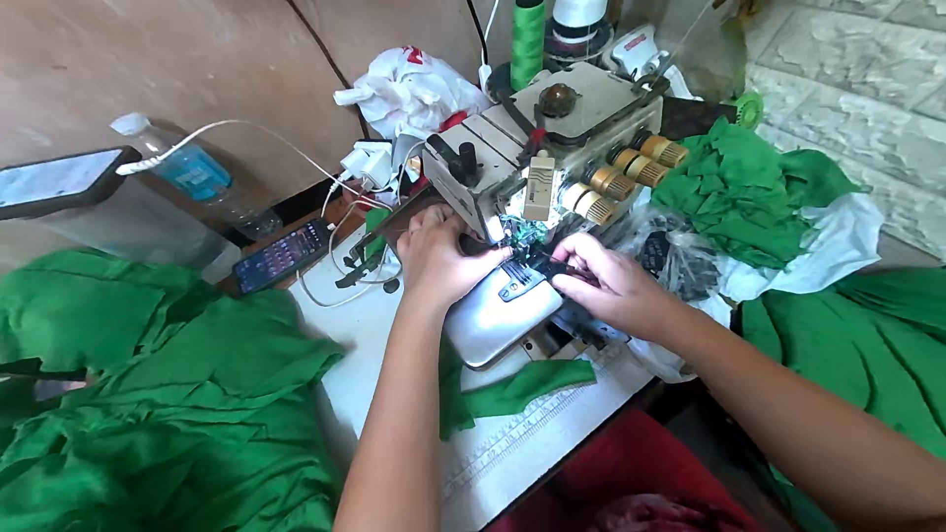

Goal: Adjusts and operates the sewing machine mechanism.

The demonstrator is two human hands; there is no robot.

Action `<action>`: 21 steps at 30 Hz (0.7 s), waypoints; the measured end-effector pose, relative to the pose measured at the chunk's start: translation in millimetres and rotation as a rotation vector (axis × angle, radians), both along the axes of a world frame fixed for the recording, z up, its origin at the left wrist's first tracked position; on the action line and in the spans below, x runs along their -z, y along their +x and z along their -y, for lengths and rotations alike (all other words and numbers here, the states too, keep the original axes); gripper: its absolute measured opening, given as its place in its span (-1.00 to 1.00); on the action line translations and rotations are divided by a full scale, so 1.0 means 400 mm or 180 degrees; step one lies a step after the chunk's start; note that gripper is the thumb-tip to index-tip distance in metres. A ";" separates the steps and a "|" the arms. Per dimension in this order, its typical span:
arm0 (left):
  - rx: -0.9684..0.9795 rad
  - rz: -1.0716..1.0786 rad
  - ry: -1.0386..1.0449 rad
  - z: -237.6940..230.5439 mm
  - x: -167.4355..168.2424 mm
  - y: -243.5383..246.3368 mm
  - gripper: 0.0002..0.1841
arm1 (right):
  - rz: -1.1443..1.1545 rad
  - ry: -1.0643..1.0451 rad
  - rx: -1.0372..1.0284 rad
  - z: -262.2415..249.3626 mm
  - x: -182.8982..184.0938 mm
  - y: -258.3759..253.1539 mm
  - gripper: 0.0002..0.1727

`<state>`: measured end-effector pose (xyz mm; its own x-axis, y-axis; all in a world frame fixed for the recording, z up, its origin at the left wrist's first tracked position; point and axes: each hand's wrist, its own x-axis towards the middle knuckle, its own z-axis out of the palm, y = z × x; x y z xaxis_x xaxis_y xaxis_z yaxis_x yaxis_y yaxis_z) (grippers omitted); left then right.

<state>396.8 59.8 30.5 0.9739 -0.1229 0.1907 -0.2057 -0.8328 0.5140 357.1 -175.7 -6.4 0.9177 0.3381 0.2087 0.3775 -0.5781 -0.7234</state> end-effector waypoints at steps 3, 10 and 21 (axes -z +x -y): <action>0.0004 -0.0100 0.0029 -0.001 -0.004 0.001 -0.40 | -0.0285 -0.0038 -0.0036 0.023 -0.034 -0.038 -0.64; -0.0007 -0.0226 0.0094 -0.002 -0.008 0.007 -0.40 | -0.0517 -0.0545 -0.0115 0.067 -0.037 -0.013 -0.55; -0.0205 -0.0353 0.0196 0.014 -0.017 0.011 -0.43 | -0.0436 -0.0337 -0.0061 0.029 -0.028 0.038 -0.75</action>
